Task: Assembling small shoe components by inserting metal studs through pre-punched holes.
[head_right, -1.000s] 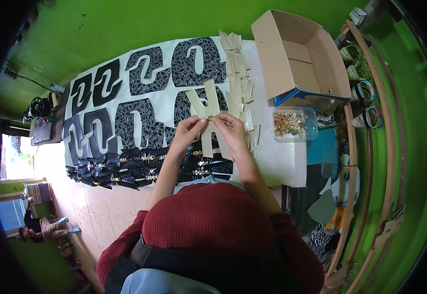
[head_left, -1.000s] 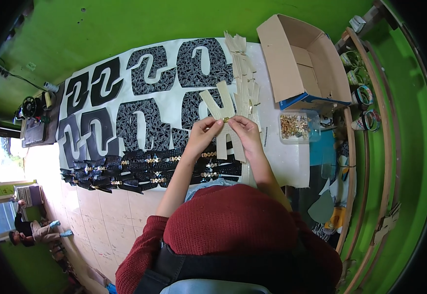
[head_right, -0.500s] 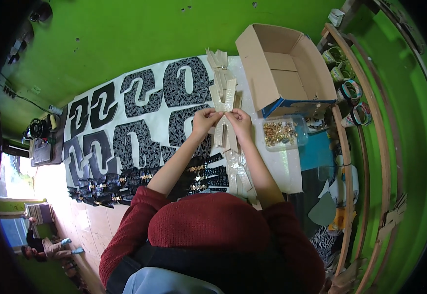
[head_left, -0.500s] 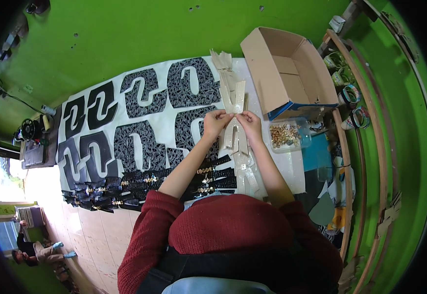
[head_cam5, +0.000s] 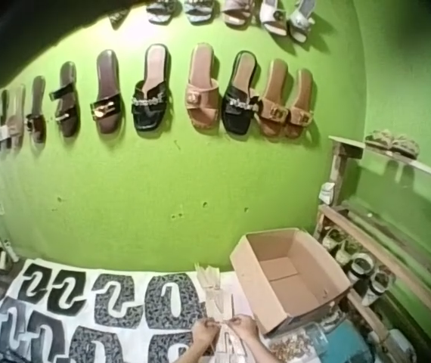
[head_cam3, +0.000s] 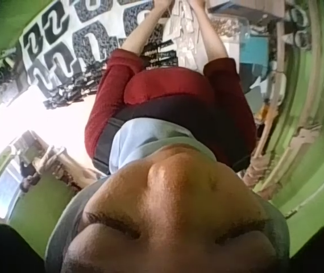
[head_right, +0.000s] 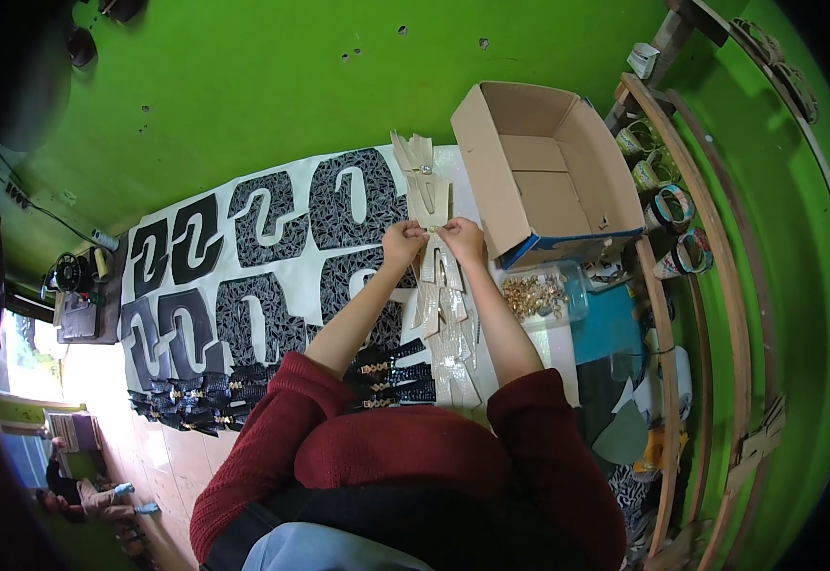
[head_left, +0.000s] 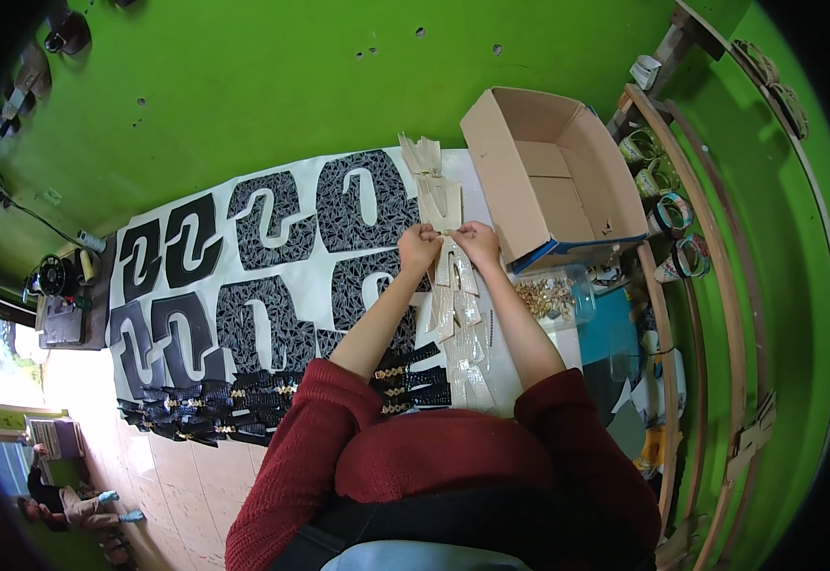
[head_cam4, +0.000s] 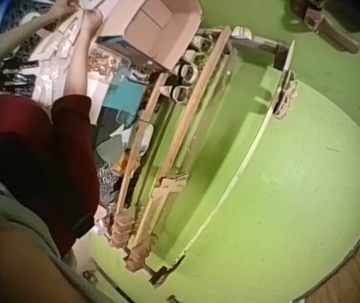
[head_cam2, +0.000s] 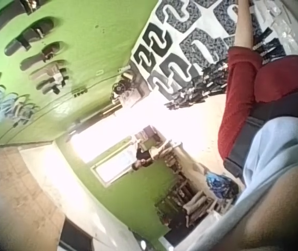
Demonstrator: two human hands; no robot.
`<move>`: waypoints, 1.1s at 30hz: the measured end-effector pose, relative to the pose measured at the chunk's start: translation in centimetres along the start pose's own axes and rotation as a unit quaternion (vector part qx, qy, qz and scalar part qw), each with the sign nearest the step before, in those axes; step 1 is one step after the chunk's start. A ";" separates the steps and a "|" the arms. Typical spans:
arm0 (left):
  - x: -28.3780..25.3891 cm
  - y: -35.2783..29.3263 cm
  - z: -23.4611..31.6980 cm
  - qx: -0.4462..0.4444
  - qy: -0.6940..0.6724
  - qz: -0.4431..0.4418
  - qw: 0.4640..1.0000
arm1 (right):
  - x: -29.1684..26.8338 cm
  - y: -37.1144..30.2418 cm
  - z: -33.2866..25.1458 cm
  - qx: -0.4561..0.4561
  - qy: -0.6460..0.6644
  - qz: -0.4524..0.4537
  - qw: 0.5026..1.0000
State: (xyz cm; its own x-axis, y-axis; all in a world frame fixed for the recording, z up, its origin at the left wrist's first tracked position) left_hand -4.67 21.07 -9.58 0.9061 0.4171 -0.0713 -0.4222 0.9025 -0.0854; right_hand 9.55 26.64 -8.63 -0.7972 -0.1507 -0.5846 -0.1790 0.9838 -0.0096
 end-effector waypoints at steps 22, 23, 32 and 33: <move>0.7 -1.6 2.1 0.127 0.151 0.033 0.980 | 0.8 -1.1 -0.6 -0.099 -0.008 0.045 0.994; 0.6 -1.8 2.2 0.163 0.182 0.031 0.969 | 0.9 -1.2 -0.9 -0.111 -0.015 0.050 0.993; 1.8 -2.6 2.8 0.162 0.412 -0.082 0.893 | 1.0 -1.9 -1.5 -0.135 -0.170 0.030 0.976; 1.9 -2.3 2.6 0.181 0.477 -0.088 0.856 | 0.9 -1.9 -1.8 -0.137 -0.170 0.030 0.975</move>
State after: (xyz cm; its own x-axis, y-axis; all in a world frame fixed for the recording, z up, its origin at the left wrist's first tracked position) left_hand -1.91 20.01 -6.91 0.4464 0.1488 -0.8824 -0.0886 0.9886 0.1218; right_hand 8.08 24.45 -7.68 -0.5816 -0.0070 -0.8134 -0.3220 0.9203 0.2223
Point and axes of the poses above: each hand's wrist, its own y-axis towards the middle knuckle, its own x-axis out of the palm, z = x × y, the point moved 3 cm from there along y, towards the middle knuckle, and after that the axes turned 5 degrees about -y, right-handed, at the moved point
